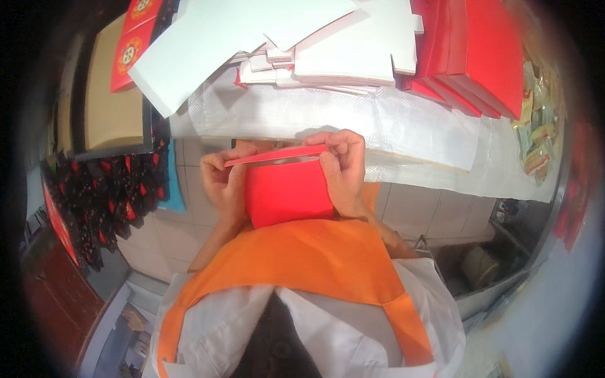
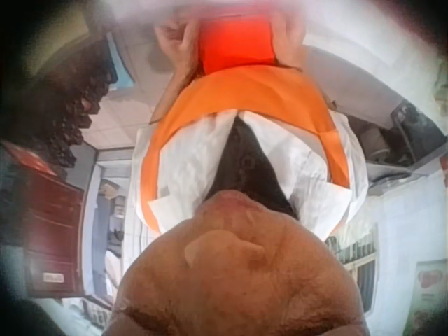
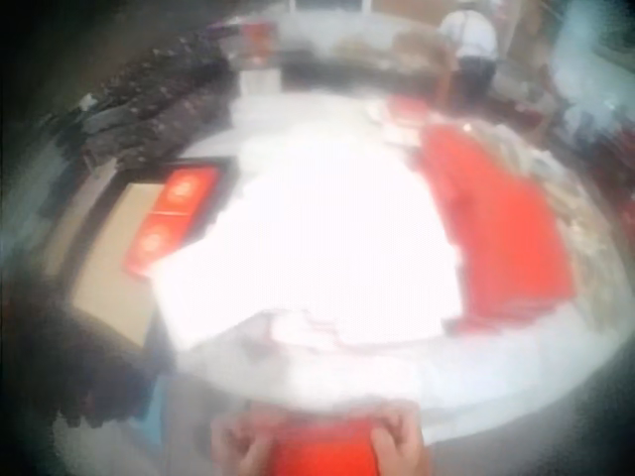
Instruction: The person assembles small red boxes by folding white flat-pack cardboard pieces and inserting them into red covers. They repeatedly pick up a white piece, fold it into a box shape, and place it into a red cover, then set the finished unit into a larger tray. The process is repetitive and performed by hand.
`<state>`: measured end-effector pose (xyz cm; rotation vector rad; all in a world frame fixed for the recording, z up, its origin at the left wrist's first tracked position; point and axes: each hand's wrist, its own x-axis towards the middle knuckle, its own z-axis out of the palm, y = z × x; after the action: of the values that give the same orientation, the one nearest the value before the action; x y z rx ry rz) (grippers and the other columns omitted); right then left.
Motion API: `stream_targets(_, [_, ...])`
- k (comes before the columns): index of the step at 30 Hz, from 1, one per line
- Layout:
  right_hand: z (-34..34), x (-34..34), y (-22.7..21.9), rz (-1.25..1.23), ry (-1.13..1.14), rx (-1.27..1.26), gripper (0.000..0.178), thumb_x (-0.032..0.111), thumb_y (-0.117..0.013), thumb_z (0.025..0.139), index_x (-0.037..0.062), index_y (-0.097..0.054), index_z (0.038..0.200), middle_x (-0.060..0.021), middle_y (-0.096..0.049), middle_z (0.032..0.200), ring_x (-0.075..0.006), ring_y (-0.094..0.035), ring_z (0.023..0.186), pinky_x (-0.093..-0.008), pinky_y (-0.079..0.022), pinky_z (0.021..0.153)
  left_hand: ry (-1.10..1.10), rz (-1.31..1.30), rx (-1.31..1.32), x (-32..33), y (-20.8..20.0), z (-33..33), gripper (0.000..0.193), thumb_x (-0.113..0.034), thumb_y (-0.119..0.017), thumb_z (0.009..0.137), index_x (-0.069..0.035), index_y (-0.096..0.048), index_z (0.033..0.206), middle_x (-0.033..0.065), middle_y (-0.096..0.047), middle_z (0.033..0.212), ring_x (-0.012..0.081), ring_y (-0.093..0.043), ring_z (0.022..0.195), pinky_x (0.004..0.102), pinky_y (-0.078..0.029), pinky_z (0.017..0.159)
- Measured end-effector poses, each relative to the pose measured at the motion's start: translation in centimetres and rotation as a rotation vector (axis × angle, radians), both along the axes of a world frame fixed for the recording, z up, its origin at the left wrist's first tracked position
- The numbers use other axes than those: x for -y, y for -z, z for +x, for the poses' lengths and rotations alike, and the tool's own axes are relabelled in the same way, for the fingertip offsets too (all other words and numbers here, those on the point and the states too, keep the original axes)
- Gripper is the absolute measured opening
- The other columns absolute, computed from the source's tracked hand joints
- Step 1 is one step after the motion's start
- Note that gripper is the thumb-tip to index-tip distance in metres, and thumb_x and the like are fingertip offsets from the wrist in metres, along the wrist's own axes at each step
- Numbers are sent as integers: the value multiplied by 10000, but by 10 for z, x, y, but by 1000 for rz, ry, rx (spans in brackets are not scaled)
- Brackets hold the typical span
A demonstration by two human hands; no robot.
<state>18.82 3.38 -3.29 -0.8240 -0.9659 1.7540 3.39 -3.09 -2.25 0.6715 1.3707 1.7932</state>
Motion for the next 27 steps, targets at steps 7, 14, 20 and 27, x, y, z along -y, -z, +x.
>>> stream_targets(7, [-4,-11,-26,-41,-51,283,91,31,-469,865,25,-430,947,-80,-528,942,-96,-481,840,-230,-417,736,105,-329,-39,-12,-28,-3,249,50,-564,766,-28,-452,974,77,-553,912,148,-533,860,258,-412,796])
stream_targets(14, [2,-11,-14,-94,-104,130,28,34,-453,873,29,-463,899,-57,-528,942,-80,-467,821,-223,-402,734,269,-263,-268,-3,-8,-10,164,-16,-521,817,-1,-526,980,63,-563,966,149,-534,907,248,-401,814])
stream_targets(20, [1,-10,-14,-116,-122,129,87,55,-407,890,22,-485,911,-62,-528,954,-93,-473,843,-230,-393,770,110,-280,9,-3,-11,0,144,-22,-504,809,-6,-560,942,85,-575,978,169,-532,929,262,-398,824])
stream_targets(27, [3,-10,-9,-43,-115,155,158,59,-364,893,7,-513,908,-76,-546,944,-113,-488,858,-244,-389,798,185,-149,-310,-1,-5,-6,179,2,-499,785,6,-545,958,95,-572,978,186,-530,932,276,-395,834])
